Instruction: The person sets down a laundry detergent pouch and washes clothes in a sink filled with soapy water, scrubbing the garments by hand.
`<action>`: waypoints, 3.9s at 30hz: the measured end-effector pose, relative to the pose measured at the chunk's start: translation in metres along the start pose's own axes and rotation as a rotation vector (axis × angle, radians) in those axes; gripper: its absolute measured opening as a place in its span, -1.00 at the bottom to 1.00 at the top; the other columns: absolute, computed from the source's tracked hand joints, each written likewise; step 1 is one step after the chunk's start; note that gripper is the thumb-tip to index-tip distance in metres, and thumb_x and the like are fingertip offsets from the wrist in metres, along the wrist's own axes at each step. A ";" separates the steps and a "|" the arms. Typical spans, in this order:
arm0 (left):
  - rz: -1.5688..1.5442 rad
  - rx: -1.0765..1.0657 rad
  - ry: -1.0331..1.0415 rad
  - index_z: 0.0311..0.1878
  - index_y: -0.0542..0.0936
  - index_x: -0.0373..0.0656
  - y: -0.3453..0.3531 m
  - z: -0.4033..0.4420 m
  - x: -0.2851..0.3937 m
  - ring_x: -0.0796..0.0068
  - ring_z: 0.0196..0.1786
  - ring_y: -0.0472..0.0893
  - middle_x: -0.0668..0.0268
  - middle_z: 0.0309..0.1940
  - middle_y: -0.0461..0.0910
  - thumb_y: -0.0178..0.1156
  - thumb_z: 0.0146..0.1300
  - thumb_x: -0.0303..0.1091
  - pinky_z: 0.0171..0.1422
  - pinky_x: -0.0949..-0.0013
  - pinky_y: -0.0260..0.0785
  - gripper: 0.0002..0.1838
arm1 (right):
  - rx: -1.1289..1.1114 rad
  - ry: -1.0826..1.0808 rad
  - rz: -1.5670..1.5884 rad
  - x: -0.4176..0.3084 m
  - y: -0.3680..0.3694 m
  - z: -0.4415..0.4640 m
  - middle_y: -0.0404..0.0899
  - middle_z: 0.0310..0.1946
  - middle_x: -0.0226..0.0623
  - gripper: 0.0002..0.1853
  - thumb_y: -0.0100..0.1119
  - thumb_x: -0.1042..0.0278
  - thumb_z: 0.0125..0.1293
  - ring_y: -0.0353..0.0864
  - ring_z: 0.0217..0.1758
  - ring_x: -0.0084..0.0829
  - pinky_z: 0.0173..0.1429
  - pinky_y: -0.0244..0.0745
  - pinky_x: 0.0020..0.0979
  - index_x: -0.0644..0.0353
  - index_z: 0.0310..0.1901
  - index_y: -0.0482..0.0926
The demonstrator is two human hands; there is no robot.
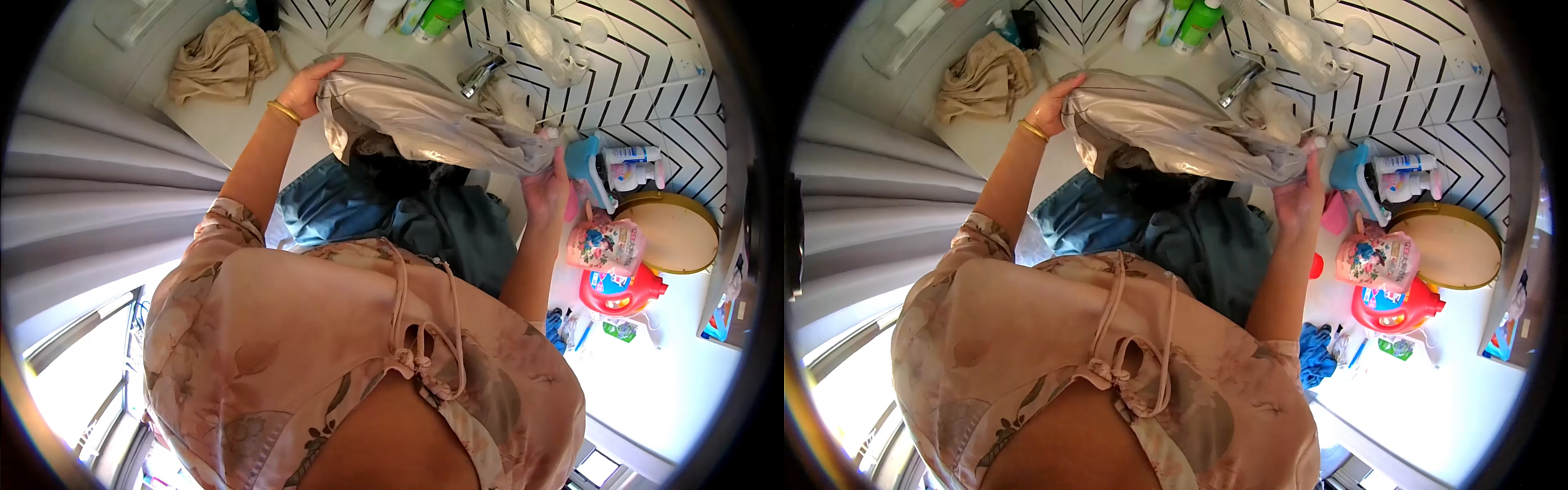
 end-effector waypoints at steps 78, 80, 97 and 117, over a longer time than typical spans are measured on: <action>-0.408 0.002 -0.472 0.33 -0.29 -0.19 0.066 -0.035 -0.173 0.26 0.37 -0.07 0.16 0.35 -0.18 -0.17 -0.20 0.58 0.36 0.08 -0.20 0.23 | -0.174 -0.326 -1.013 0.051 0.041 -0.028 0.35 -0.59 -0.53 -0.79 -0.06 0.26 0.30 0.31 -0.50 -0.66 -0.43 0.28 -0.56 0.20 -0.42 0.40; -0.476 0.032 -0.378 0.34 -0.26 -0.16 0.069 -0.030 -0.170 0.27 0.37 -0.08 0.19 0.35 -0.17 -0.14 -0.19 0.56 0.37 0.08 -0.21 0.21 | -0.163 -0.300 -0.851 0.052 0.042 -0.034 0.35 -0.56 -0.55 -0.81 -0.06 0.26 0.30 0.31 -0.48 -0.67 -0.41 0.28 -0.57 0.18 -0.39 0.41; -0.579 -0.097 -0.233 0.25 0.13 -0.06 0.062 -0.009 -0.164 0.22 0.26 0.16 0.24 0.22 0.18 -0.01 0.11 0.21 0.32 0.08 -0.04 -0.25 | -0.236 0.056 -0.172 0.083 0.044 -0.046 0.41 -0.01 -0.24 -0.75 -0.22 0.26 0.35 0.38 0.06 -0.35 0.16 0.23 -0.29 0.21 -0.08 0.35; -0.721 -0.297 -0.366 0.22 0.20 -0.11 0.065 -0.002 -0.149 0.17 0.25 0.18 0.20 0.21 0.21 -0.09 0.25 -0.07 0.31 -0.01 -0.05 -0.47 | 0.681 -0.509 -2.078 -0.043 -0.148 -0.106 0.53 -0.55 -0.11 -0.55 -0.03 -0.04 0.19 0.53 -0.59 -0.28 -0.36 0.42 -0.28 0.28 -0.35 0.56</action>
Point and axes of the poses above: each hand's wrist, its own z-axis towards the middle knuckle, its own y-axis out of the palm, x = y × z, the point moved 1 cm from there along z, towards the middle knuckle
